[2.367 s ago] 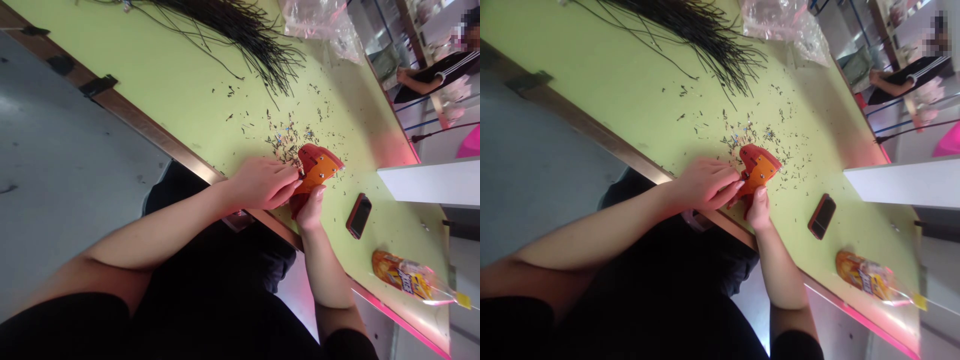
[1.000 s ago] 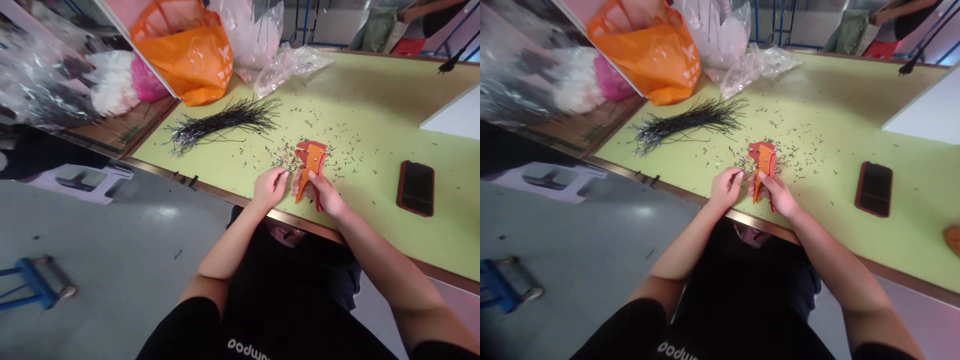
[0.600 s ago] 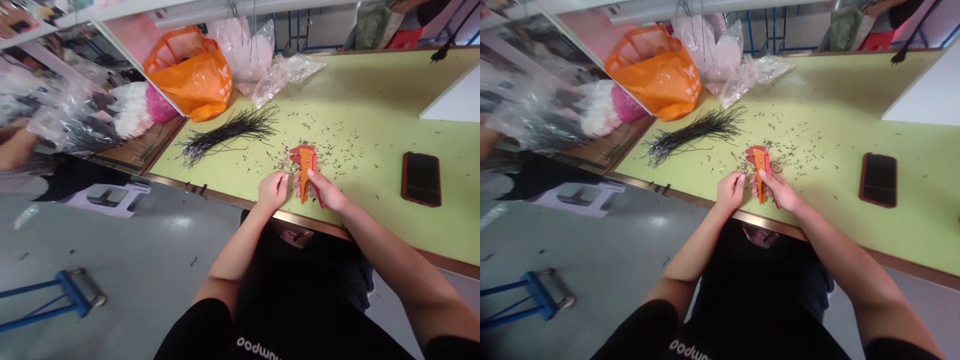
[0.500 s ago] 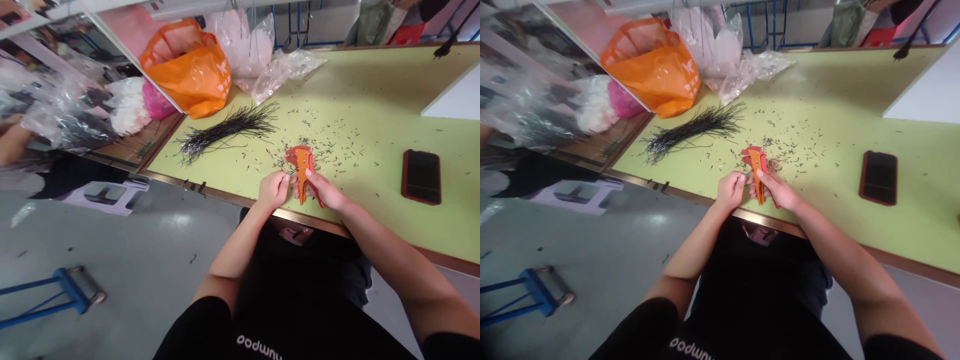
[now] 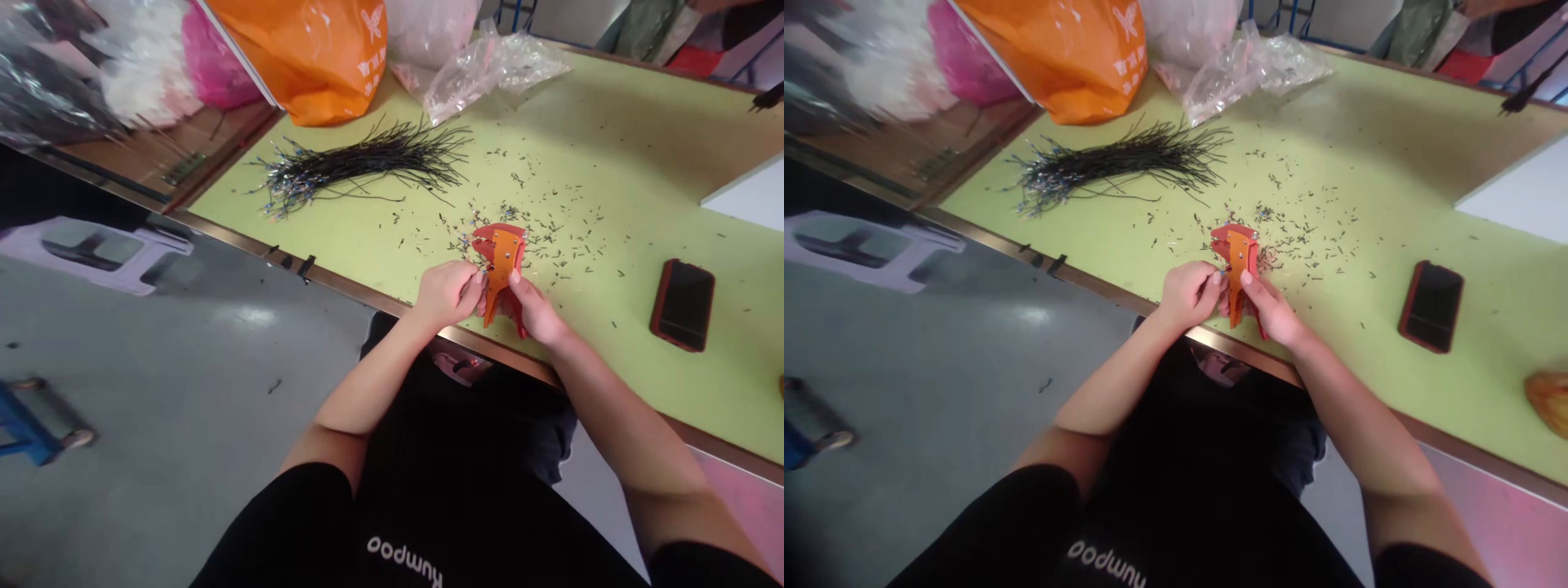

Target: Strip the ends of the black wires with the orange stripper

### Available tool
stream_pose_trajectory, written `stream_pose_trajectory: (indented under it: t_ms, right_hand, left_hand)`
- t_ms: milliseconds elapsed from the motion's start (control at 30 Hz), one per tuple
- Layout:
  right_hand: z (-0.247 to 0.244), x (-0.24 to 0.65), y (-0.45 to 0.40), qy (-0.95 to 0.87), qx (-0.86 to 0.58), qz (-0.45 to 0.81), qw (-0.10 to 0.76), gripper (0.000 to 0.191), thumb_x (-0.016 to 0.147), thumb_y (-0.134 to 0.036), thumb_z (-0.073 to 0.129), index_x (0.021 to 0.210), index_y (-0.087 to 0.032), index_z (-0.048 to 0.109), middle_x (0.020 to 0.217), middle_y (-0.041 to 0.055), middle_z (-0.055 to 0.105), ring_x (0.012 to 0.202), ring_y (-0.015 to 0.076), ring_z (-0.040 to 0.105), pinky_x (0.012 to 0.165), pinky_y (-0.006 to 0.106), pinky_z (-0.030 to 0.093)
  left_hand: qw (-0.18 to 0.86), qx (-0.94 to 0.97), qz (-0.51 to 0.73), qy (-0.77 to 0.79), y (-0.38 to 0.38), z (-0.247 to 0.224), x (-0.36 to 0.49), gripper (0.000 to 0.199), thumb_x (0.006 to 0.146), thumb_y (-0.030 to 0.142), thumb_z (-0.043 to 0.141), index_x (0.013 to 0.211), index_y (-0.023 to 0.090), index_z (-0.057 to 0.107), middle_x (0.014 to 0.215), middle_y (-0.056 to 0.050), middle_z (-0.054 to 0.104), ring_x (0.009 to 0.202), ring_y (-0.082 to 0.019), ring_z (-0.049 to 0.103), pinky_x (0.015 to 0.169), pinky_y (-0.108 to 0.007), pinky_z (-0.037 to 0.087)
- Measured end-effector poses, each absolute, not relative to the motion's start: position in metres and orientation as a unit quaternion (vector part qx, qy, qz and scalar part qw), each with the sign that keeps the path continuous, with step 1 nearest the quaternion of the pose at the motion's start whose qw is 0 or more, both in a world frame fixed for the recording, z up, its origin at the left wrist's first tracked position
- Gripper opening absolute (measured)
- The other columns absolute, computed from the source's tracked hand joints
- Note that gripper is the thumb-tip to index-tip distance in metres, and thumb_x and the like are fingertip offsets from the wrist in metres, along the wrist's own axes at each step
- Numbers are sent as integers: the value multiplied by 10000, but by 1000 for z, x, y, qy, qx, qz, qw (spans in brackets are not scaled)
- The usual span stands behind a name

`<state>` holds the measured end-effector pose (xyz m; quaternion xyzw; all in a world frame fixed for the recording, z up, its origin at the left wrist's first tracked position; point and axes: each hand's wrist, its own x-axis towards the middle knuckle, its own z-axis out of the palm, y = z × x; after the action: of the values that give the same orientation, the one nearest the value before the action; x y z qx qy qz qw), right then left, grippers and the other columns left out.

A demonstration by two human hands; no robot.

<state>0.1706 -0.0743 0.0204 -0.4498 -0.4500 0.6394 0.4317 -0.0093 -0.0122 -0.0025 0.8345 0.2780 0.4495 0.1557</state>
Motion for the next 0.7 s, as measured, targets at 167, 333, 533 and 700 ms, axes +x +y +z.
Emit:
stream_pose_trajectory:
  t_ms: [167, 333, 533, 700]
  right_hand:
    - [19, 167, -75, -427, -457, 637, 451, 736, 795, -959, 653, 1044, -271, 733, 902, 98, 763, 1029, 366, 761, 746, 479, 674]
    - [18, 166, -78, -416, -490, 616, 454, 722, 802, -964, 635, 1056, -292, 707, 896, 94, 751, 1043, 374, 759, 741, 492, 673]
    - [13, 164, -81, -405, -518, 592, 465, 729, 799, -982, 604, 1059, -306, 685, 806, 89, 706, 963, 383, 762, 688, 515, 661]
    - [10, 164, -83, -429, -545, 561, 451, 745, 838, -1010, 472, 951, -300, 667, 758, 102, 669, 960, 397, 756, 699, 544, 659]
  left_hand:
    - [139, 843, 444, 272, -14, -2, -8, 315, 1085, 249, 424, 782, 241, 507, 606, 27, 641, 586, -139, 604, 620, -287, 433]
    - [140, 849, 425, 281, -15, -1, -7, 286, 1062, 252, 437, 787, 241, 515, 644, 10, 640, 546, -138, 558, 565, -304, 380]
    - [96, 845, 467, 244, -13, 2, -7, 263, 1048, 216, 449, 791, 247, 498, 623, 26, 618, 539, -129, 550, 559, -296, 392]
    - [99, 849, 459, 242, -13, 2, -7, 255, 1043, 205, 436, 801, 251, 502, 636, 29, 625, 554, -129, 566, 567, -297, 419]
